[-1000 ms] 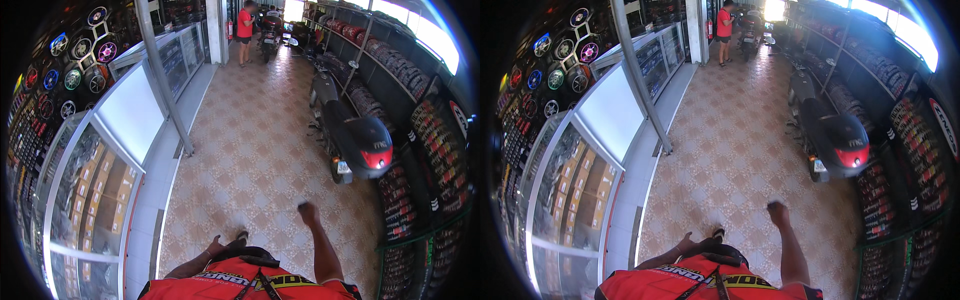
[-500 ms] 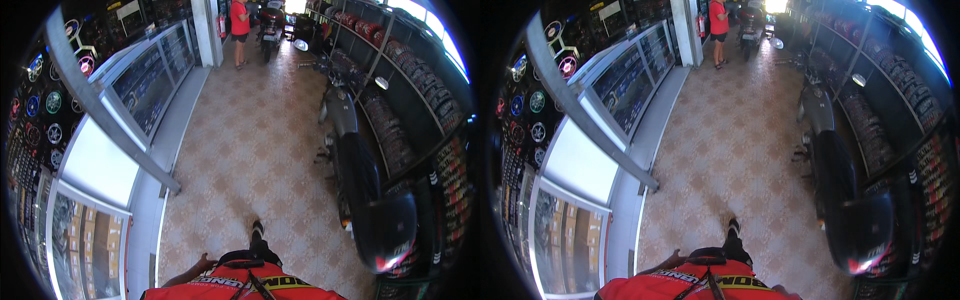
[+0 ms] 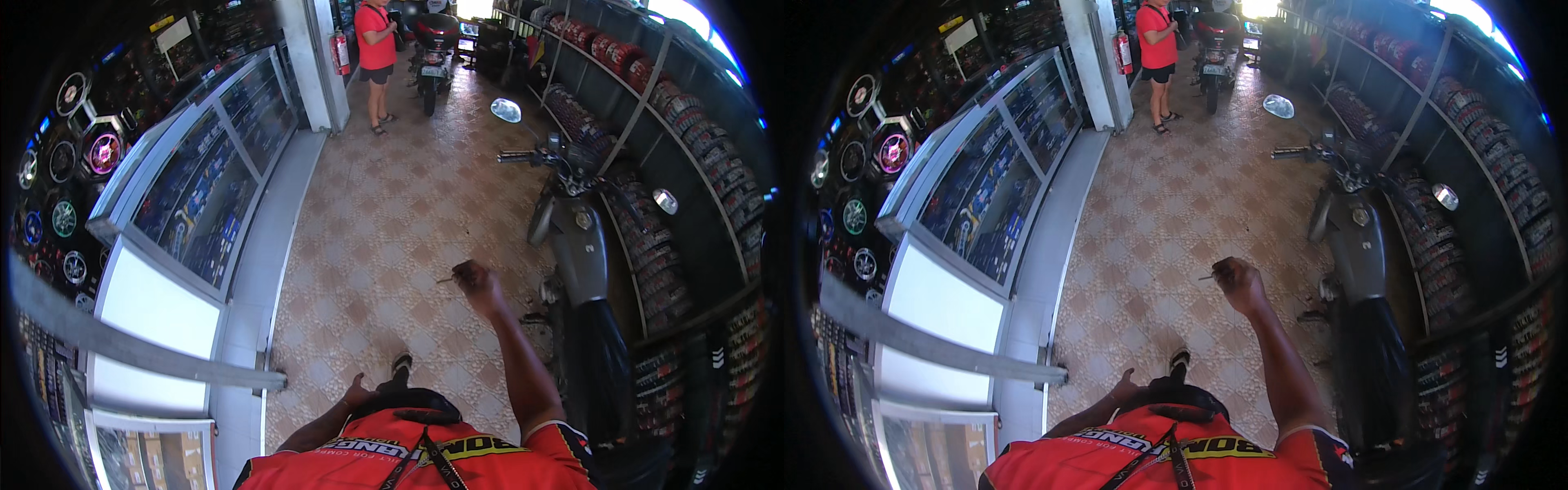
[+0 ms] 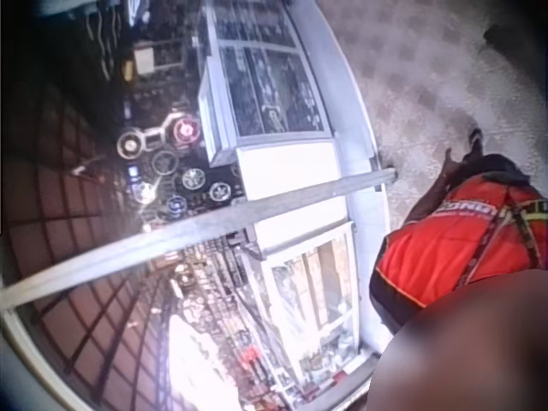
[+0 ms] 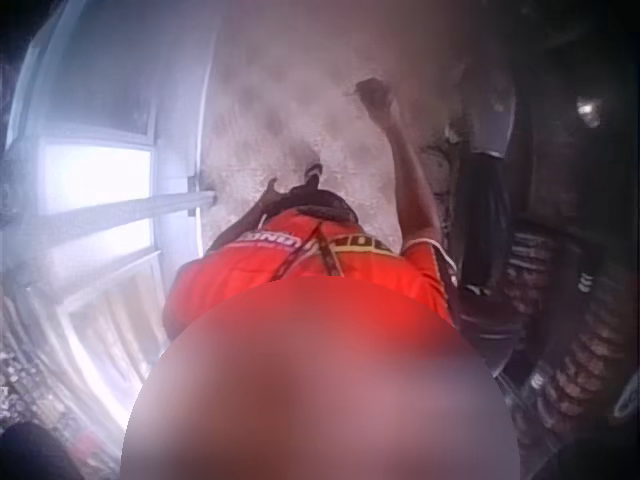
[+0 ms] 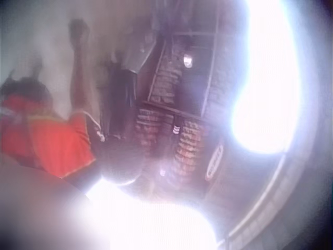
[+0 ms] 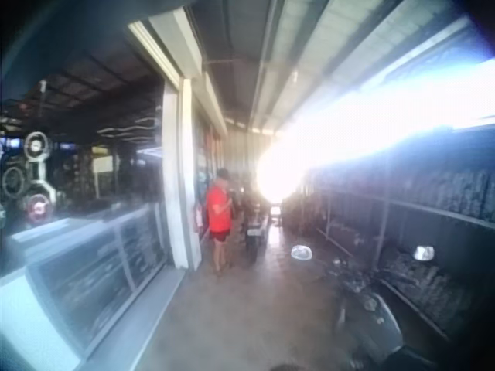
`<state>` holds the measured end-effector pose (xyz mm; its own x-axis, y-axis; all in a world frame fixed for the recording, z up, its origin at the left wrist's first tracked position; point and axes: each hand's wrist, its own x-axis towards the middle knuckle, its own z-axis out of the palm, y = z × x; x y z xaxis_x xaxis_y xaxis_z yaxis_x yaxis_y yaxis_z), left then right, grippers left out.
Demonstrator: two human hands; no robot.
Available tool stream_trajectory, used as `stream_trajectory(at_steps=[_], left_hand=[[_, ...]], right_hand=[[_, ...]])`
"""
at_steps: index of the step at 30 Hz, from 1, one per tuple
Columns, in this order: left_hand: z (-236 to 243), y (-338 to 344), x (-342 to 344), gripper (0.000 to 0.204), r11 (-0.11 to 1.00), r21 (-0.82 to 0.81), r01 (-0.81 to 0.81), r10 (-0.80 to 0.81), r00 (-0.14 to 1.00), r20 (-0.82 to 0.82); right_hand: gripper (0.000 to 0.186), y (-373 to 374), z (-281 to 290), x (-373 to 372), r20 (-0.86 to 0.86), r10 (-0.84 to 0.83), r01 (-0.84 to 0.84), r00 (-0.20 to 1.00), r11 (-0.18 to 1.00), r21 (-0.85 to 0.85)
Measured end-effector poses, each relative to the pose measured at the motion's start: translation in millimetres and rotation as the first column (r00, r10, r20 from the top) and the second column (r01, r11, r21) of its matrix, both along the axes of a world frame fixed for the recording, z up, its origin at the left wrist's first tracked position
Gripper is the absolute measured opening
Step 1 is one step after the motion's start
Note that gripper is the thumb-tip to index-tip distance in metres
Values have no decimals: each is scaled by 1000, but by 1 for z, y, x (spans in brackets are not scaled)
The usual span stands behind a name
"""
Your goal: The person removes a front fairing panel from a scooter using a screwdriver and a pry tool, then places the panel on the floor. They briefly inspect the exposed engine area with a portable work light before setting the light down.
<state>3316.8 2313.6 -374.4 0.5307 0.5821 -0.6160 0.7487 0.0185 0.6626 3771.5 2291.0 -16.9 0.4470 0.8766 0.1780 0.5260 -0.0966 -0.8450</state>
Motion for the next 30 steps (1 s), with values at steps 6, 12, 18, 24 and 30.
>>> stream_trajectory(at_steps=[6,12,18,24,30], left_hand=[[52,185,124,111,938,-262,-228,225,973,-42],[51,314,218,110,911,-322,-258,245,966,-82],[40,473,346,98,942,-219,-254,246,967,-64],[74,651,502,101,879,-241,-411,425,905,6],[75,827,707,106,945,-237,-224,249,965,83]], right_hand=[[19,139,-27,56,21,23,-17,999,967,-255],[28,313,-144,182,27,74,-46,997,824,-565],[24,521,-238,336,113,348,-72,931,478,-875],[26,760,-154,467,144,448,-181,882,604,-776],[26,919,-73,645,208,255,-160,944,909,-385]])
